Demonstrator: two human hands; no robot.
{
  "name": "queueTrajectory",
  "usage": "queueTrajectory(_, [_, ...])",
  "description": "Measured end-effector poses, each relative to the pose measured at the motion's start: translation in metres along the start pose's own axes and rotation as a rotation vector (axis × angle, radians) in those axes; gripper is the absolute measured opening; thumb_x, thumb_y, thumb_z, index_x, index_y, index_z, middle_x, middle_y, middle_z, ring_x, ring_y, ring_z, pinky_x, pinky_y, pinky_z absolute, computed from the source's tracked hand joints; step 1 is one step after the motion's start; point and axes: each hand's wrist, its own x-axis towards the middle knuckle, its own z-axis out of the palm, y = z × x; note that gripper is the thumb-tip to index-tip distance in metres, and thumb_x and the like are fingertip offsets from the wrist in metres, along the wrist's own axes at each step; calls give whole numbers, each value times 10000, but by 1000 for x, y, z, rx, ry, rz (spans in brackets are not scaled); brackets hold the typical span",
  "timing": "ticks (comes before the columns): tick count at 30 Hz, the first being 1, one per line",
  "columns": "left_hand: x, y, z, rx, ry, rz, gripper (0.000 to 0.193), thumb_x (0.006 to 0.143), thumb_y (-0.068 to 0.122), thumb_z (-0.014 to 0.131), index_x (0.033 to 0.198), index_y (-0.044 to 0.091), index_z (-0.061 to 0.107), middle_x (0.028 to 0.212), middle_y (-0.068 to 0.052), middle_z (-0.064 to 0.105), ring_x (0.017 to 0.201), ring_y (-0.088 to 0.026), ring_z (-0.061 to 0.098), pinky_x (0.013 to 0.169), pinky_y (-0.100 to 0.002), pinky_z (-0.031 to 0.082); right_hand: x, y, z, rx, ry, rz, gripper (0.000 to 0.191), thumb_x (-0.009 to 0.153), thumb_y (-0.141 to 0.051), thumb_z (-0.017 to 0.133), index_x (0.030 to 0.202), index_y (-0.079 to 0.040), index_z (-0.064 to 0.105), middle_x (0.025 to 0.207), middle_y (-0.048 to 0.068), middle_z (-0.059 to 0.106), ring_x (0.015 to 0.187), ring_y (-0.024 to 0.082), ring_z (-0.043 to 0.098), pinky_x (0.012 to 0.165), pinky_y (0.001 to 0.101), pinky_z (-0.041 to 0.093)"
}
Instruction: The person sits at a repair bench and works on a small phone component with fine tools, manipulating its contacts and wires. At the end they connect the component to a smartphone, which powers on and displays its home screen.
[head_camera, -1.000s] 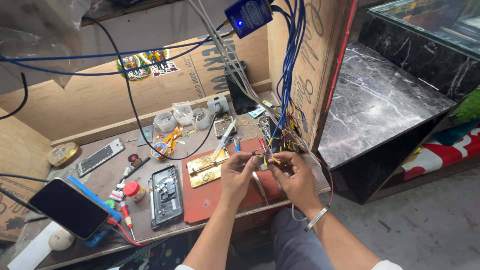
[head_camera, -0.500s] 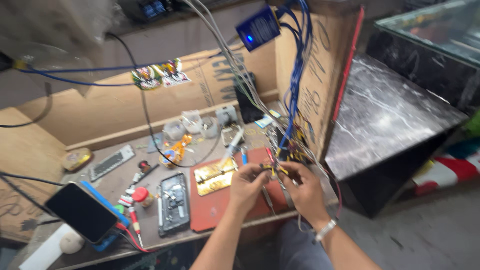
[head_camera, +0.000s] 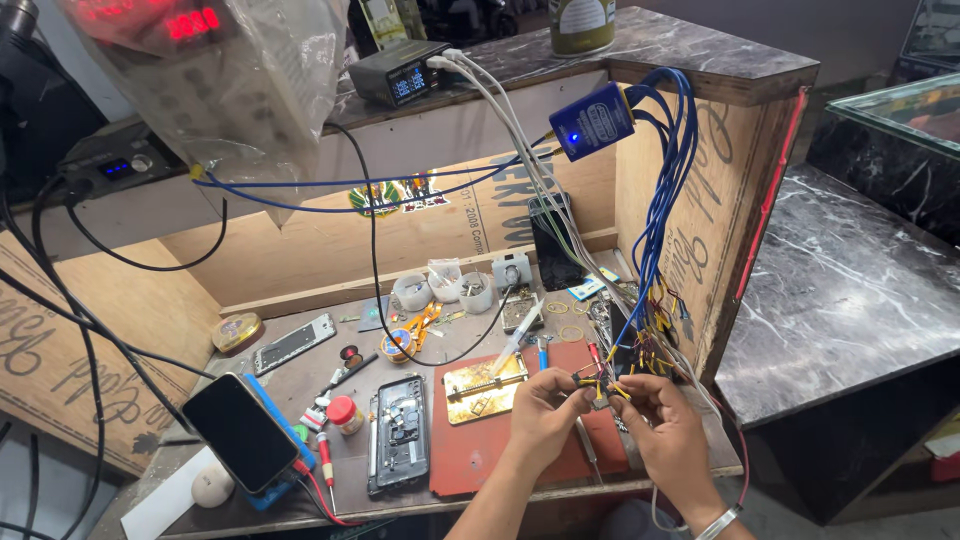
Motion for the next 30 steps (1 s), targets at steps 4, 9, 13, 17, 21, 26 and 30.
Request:
queueTrajectory(4, [0,4,1,2,-3,11,126,915,21,774,900,7,650,835,-37,714,763,-74,650,662,-228,509,1,-4,0,7,-8,9,306,885,-59,741,1175,-12,653,1012,62,740,902,104,692,803,251,559])
queueTrajectory(9, [0,9,2,15,-14,13,128,917,37,771,896,-5,652,859,-37,706,787,-84,672,691,-240,536,2,-8,0,19,-15,20,293,894,-50,722,1175,-13,650,1029,52,734,922,94,695,820,248,565])
queueTrajectory(13, [0,9,3,18,-12,22,137,923,21,771,887,-2,640,857,-36,690,788,-87,663,691,-243,531,2,-10,1,7,-11,23,299,889,-45,734,1173,-11,649,1027,53,731,917,93,687,817,249,561])
queueTrajectory(17, [1,4,4,8,0,3,117,914,4,749,882,5,636,852,-37,686,770,-98,664,682,-247,533,1,-11,-1,71,-20,21,286,896,-43,728,1169,-15,647,1014,41,728,910,83,678,805,242,554])
queueTrajectory(21, [-1,0,5,-42,-4,14,141,913,-17,745,871,2,612,850,-40,676,776,-102,658,685,-251,527,-2,-15,-3,53,-20,59,259,902,-44,736,1149,-17,664,967,34,721,874,78,668,774,240,551])
queueTrajectory(26, [-3,2,6,-32,-8,27,138,905,-26,743,873,4,612,850,-42,682,781,-99,655,694,-255,534,-3,-24,-6,53,-46,63,247,904,-53,732,1141,-22,671,938,23,735,845,72,676,756,241,561])
queueTrajectory(30, [-4,5,9,-55,-14,33,143,902,-32,746,871,2,611,857,-43,680,788,-101,656,698,-256,532,-5,-30,-7,63,-49,50,247,902,-53,736,1137,-21,669,943,19,740,851,72,682,762,239,566])
